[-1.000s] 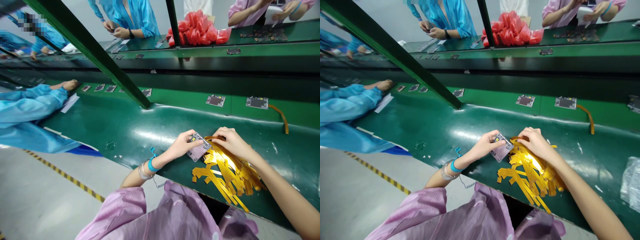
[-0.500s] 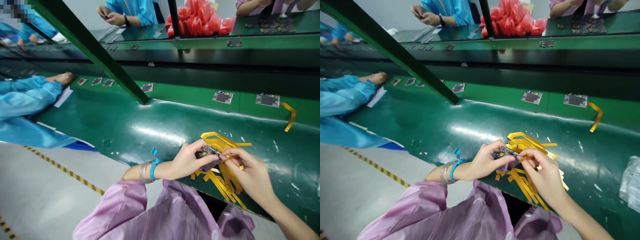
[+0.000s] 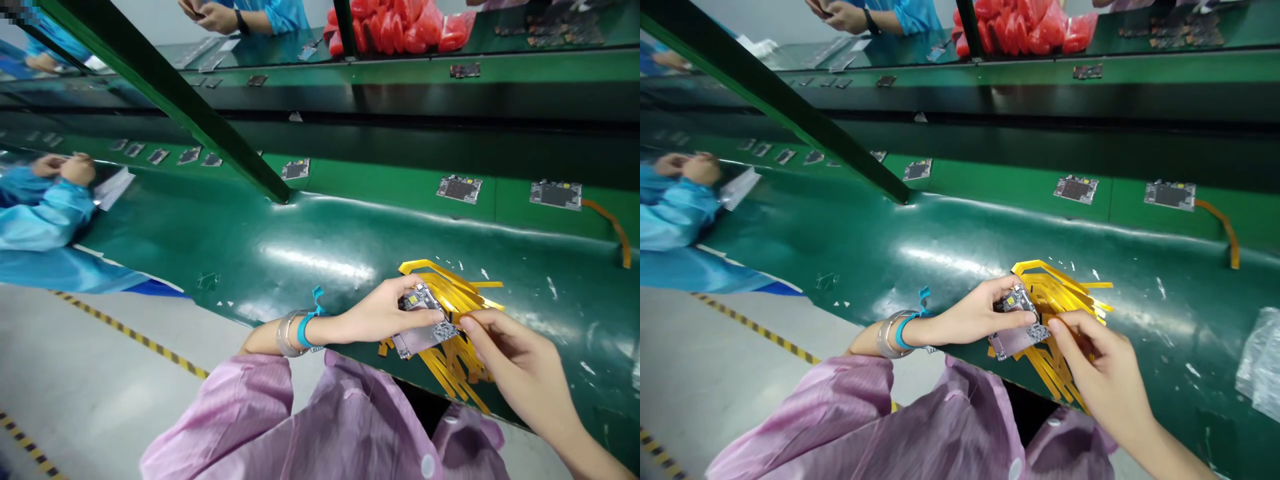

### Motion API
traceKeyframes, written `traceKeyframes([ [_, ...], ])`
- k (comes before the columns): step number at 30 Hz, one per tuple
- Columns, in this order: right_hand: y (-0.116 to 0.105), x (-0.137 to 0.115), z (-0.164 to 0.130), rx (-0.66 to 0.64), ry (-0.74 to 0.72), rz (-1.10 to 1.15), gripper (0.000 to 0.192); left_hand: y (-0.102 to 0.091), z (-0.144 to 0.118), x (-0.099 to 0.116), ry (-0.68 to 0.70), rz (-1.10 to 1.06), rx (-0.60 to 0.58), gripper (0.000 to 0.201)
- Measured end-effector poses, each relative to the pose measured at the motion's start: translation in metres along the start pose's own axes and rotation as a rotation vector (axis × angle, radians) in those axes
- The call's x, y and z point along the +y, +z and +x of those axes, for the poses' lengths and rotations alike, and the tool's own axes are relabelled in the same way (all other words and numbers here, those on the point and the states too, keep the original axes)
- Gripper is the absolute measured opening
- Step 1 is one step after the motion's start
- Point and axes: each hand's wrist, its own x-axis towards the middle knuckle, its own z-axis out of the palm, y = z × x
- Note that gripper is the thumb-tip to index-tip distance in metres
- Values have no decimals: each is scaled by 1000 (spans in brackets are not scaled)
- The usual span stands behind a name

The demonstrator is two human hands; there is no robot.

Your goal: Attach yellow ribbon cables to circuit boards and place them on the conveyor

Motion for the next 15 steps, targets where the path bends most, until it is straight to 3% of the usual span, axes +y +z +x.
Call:
traceKeyframes([
  [15, -9, -3, 1, -160, 26, -103, 27, 0, -7, -2, 0, 228, -45, 27],
])
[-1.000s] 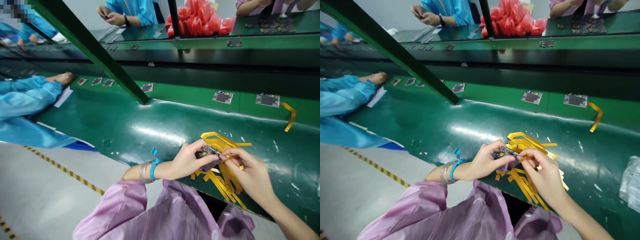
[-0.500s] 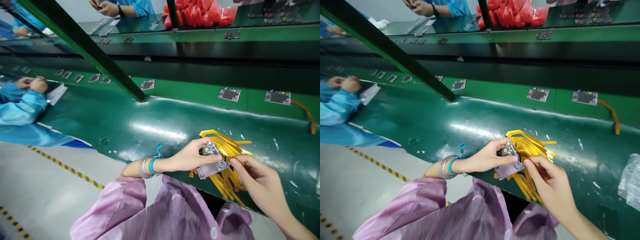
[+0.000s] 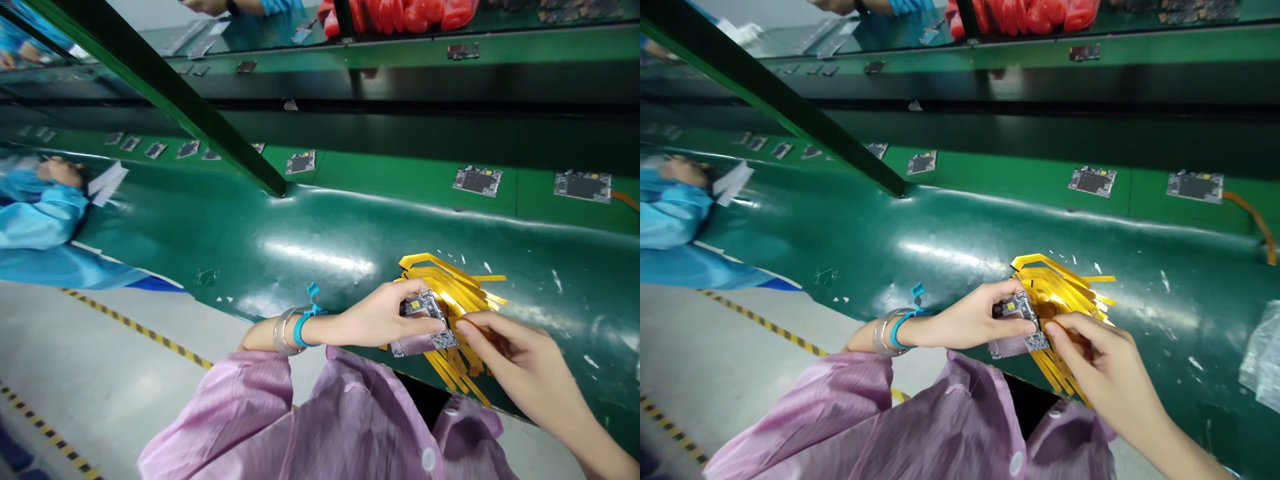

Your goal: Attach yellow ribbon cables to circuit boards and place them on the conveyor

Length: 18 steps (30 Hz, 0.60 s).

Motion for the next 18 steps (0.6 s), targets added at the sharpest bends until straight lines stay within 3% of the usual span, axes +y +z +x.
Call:
traceKeyframes([
  [11, -5, 2, 4, -159, -56, 14, 28, 0, 1, -4, 3, 81, -60, 26],
  [18, 0, 4, 7, -145, -7, 73, 28, 2, 3, -1, 1, 75, -29, 23],
])
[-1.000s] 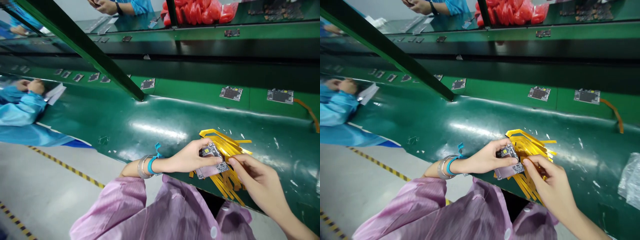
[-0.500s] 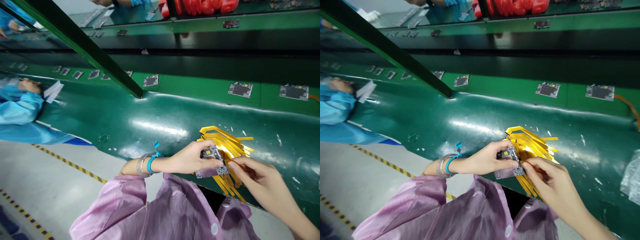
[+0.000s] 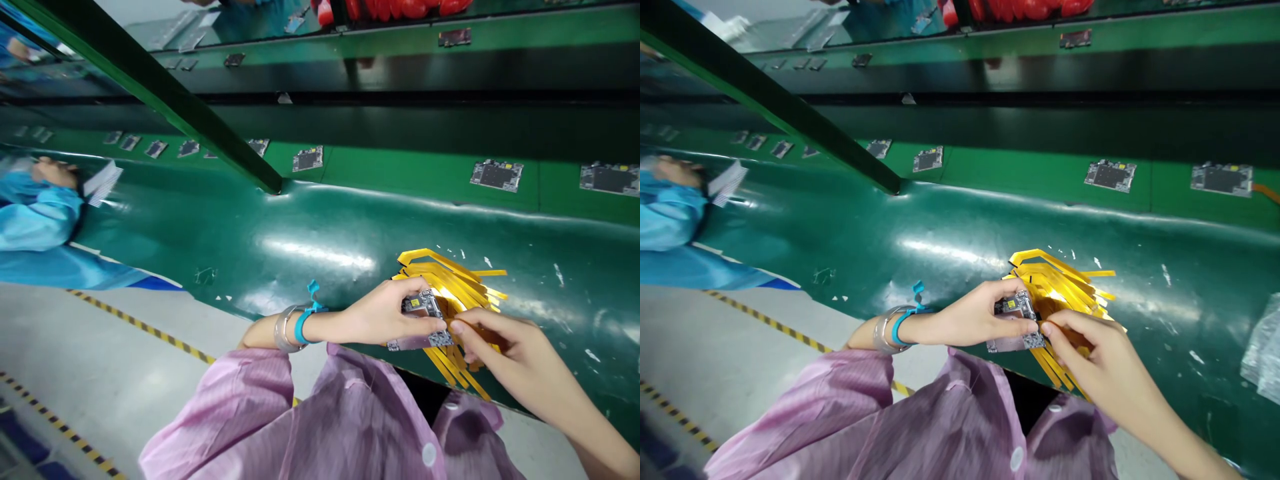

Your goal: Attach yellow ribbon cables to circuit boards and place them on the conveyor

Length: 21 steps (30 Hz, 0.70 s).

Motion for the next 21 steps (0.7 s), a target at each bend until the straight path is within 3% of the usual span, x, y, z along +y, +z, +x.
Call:
traceKeyframes([
  [5, -1, 1, 1, -75, 61, 31, 39, -3, 7, 2, -22, 33, 43, 29],
  [8, -4, 3, 3, -20, 85, 50, 46, -4, 11, 3, 6, -11, 41, 27],
  [11, -5, 5, 9, 41, 74, 75, 34, -3, 12, 3, 3, -4, 56, 31],
  [15, -6, 3, 35, -8, 73, 41, 21, -12, 17, -3, -57, 50, 107, 34],
  [18, -18, -2, 73, 42, 41, 97, 22, -48, 32, -20, 10, 136, 309, 33],
  [21, -39, -10, 125, 211, -47, 182, 28, -113, 55, -39, 37, 444, 662, 25],
])
